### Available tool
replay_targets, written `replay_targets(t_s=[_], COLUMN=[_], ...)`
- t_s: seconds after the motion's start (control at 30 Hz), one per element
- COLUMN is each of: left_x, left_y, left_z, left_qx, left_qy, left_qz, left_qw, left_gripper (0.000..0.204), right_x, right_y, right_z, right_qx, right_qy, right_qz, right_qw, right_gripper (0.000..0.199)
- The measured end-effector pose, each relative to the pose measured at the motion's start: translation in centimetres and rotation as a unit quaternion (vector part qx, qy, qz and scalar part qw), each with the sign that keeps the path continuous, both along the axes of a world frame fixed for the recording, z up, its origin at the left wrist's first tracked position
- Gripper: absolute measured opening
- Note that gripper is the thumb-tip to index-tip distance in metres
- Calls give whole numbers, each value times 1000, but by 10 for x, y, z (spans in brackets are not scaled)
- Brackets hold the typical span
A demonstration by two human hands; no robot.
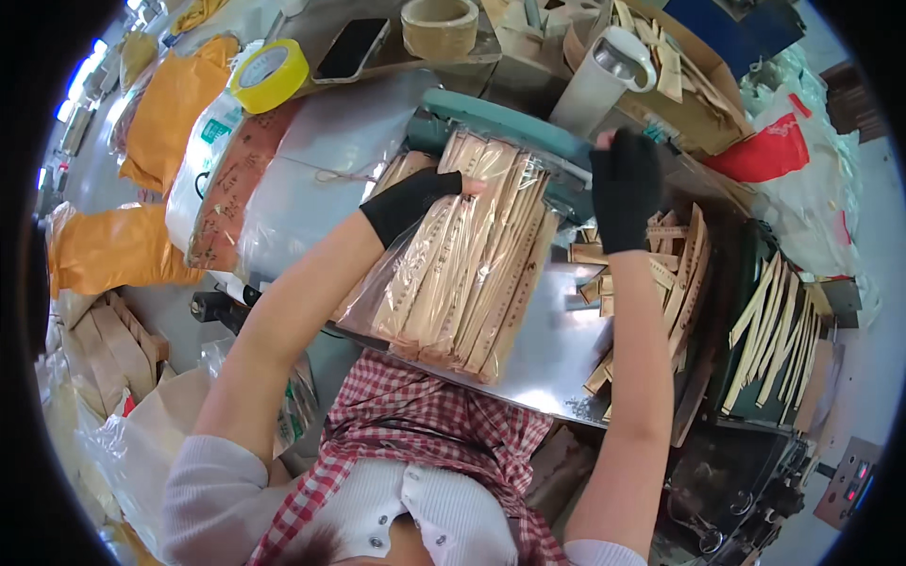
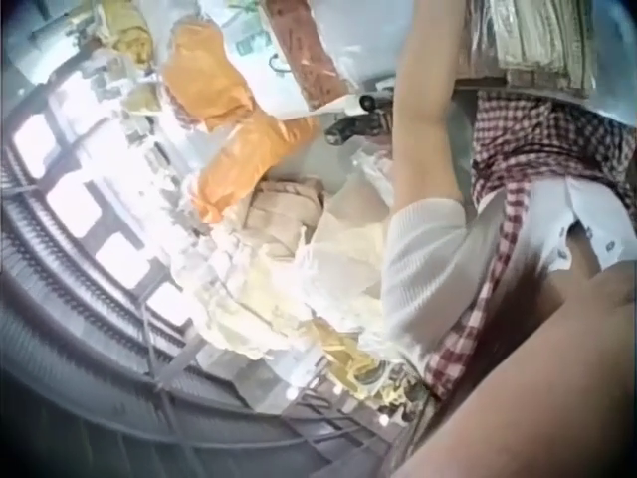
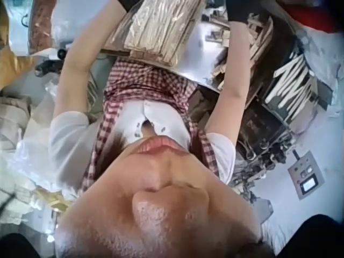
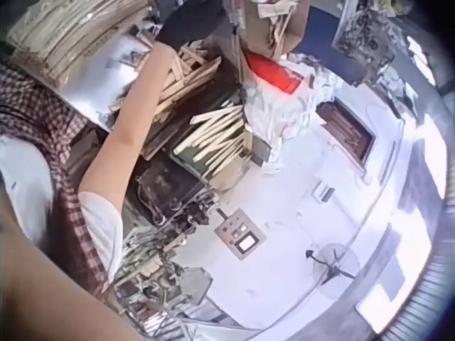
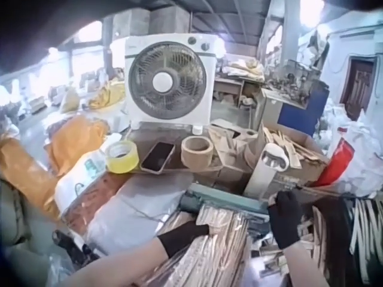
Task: Packaging and sealing bundles of wooden sticks into plastic bags using a heat sealer and tape dispenser.
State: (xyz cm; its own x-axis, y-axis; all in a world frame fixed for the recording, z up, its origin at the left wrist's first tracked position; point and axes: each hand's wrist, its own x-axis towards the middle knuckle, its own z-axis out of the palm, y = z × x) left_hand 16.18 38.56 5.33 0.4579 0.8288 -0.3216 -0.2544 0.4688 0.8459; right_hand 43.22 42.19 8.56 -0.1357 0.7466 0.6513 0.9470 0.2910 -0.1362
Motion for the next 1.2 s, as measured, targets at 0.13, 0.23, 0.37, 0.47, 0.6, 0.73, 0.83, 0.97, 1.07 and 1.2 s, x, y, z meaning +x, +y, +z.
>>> replay_targets(t_s=[0.13,0.23,0.37,0.47,0.6,0.73,0.83,0.97,1.07,1.2], left_x=[-11,-23,-40,-52,-64,-66,-62,-57,-61,-53], left_y=[-4,-21,-63,-89,-100,-96,-94,-85,-75,-117], left_z=[-9,-8,9,15,-3,-13,0,-41,-61,-18], left_qx=[4,10,49,-5,-1,-68,-102,-48,99,140], left_qy=[-30,-65,77,65,49,-23,-56,-15,205,135], left_qz=[-9,-1,40,67,40,73,49,21,26,9], left_qw=[999,998,995,996,998,995,992,998,973,981], left_gripper=[58,63,69,72,72,54,42,58,93,81], right_x=[-18,-22,-23,-27,-29,-30,-27,-36,-71,-95], right_y=[-2,8,5,4,7,1,-7,-28,-82,-182], right_z=[-53,-76,-103,-103,-104,-97,-87,-69,-46,-106], right_qx=[54,138,176,186,218,204,198,114,31,-301], right_qy=[124,109,161,150,168,180,163,173,171,359], right_qz=[-8,-27,-20,-9,-5,-3,-13,-39,-47,-104], right_qw=[991,984,971,971,961,962,966,978,984,877], right_gripper=[25,34,54,62,62,54,48,50,69,70])
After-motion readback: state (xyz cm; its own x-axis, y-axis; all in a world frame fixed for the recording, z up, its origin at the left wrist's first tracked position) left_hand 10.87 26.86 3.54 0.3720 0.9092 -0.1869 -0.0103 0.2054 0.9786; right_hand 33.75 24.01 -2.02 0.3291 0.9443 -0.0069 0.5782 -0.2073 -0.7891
